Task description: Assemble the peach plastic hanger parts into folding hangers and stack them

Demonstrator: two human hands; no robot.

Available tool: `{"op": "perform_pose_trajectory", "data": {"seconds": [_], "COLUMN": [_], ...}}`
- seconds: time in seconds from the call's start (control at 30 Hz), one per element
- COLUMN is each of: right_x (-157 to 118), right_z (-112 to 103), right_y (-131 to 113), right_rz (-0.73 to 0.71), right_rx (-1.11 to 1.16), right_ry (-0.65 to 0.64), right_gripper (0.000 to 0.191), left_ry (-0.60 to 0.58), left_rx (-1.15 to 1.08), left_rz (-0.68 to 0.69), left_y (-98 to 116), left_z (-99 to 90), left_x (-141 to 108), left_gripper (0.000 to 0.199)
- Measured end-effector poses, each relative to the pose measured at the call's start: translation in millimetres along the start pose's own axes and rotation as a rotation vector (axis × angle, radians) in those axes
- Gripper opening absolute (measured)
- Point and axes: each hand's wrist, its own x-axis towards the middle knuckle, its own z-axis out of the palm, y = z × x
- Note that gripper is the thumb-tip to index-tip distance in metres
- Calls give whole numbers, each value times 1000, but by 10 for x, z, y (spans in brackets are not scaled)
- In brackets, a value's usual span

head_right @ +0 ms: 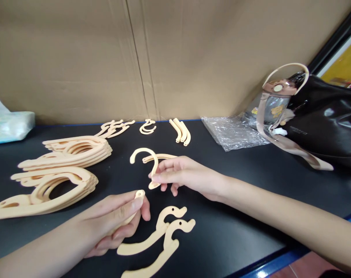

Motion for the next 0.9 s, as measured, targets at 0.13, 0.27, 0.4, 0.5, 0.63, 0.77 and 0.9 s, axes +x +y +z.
{"op": "perform_pose_trajectory", "data": {"seconds": [0.13,0.27,0.4,0.5,0.63,0.77,0.9], "right_x": [7,14,31,39,39,53,64], "right_z": [22,27,19,8,1,-5,-16], "right_y": [-3,15,29,27,6,-26,-36], "right_rz": [-12,-34,-39,-17,34,68,69], "right_rx": [-8,-21,-33,-39,-45,-80,-111], "right_ry": [-12,-46,-74,-79,-106,-141,-177], "right_gripper": [23,20,22,24,27,31,30], "left_ry": [-40,-83,-127,-130,-109,-79,-71], "left_rx": [59,78,119,121,176,249,269], "left_rz": [48,85,28,41,59,83,115], "left_y": [18,36,26,22,37,15,-39], "left_z": [1,8,8,7,25,50,49], "left_x": [-7,13,34,24,-10,-17,6], "left_gripper": [39,38,40,40,35,33,35]}}
